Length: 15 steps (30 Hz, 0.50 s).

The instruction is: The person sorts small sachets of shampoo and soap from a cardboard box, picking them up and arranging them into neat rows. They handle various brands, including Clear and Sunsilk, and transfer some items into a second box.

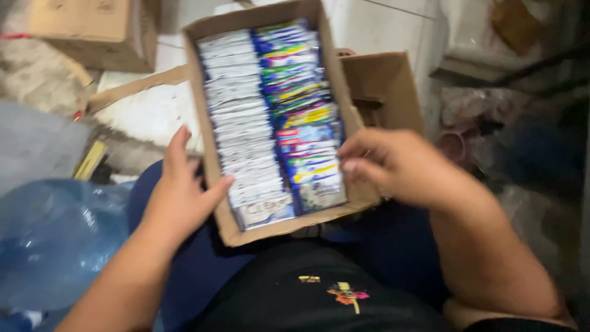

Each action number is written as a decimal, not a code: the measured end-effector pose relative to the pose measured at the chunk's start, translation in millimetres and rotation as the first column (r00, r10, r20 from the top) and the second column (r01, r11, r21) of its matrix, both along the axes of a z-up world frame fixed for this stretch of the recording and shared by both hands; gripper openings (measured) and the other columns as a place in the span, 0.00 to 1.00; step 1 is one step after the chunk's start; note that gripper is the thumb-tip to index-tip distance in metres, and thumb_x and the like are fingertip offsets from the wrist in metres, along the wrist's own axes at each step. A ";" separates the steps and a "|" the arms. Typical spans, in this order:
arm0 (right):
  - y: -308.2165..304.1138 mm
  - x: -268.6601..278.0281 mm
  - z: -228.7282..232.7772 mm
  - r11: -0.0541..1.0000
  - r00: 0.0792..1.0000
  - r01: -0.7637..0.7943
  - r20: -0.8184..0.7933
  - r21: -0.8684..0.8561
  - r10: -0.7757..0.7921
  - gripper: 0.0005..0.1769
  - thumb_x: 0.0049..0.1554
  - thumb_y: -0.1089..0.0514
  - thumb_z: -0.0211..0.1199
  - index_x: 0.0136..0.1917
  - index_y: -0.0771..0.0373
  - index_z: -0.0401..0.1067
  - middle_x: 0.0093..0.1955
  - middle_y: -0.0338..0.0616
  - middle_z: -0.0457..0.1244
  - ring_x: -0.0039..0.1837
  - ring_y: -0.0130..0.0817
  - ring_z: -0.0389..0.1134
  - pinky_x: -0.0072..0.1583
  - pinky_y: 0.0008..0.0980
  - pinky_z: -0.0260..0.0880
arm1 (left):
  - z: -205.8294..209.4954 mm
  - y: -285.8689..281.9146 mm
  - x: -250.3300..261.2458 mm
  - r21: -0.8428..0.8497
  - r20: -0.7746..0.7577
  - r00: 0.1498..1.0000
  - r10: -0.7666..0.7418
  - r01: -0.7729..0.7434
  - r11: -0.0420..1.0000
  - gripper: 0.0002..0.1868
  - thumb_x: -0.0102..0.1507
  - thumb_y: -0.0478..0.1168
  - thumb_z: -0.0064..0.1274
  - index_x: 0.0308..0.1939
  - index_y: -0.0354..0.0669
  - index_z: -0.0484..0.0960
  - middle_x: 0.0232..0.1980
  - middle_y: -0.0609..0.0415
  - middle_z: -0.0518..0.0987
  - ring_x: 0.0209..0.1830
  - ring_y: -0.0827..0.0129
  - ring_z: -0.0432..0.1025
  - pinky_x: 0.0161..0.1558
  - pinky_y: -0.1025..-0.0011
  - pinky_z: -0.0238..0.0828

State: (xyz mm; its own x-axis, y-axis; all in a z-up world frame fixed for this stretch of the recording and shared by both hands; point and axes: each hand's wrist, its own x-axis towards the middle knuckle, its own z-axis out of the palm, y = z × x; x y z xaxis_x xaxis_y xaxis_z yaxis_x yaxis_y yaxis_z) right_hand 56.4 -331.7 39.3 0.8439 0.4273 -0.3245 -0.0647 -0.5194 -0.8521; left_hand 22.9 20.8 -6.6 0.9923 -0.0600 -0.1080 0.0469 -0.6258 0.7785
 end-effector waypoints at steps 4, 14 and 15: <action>-66.6 19.9 -47.2 0.955 0.964 0.266 -0.039 0.131 -0.263 0.07 0.63 0.64 0.57 0.54 0.68 0.71 0.48 0.40 0.72 0.51 0.27 0.75 0.53 0.29 0.76 | -32.9 12.2 2.7 -0.019 -0.455 0.891 0.000 -0.010 1.000 0.41 0.60 0.44 0.57 0.74 0.40 0.58 0.62 0.43 0.79 0.60 0.63 0.76 0.59 0.69 0.69; -104.8 45.8 -189.0 0.894 0.979 0.137 0.195 -0.426 -0.057 0.12 0.56 0.58 0.68 0.53 0.61 0.75 0.48 0.53 0.70 0.51 0.51 0.71 0.52 0.45 0.71 | -43.7 57.2 -33.5 -0.165 -0.412 0.896 0.167 -0.254 0.953 0.27 0.66 0.35 0.45 0.70 0.34 0.69 0.62 0.48 0.79 0.62 0.66 0.71 0.62 0.70 0.65; -106.9 45.5 -186.0 0.901 0.955 0.238 0.255 -0.363 -0.149 0.11 0.56 0.58 0.67 0.52 0.62 0.75 0.49 0.52 0.70 0.51 0.50 0.72 0.52 0.44 0.71 | -42.6 61.7 -40.4 -0.191 -0.417 0.889 0.189 -0.289 0.938 0.28 0.65 0.34 0.45 0.71 0.34 0.68 0.63 0.48 0.78 0.63 0.66 0.71 0.62 0.70 0.64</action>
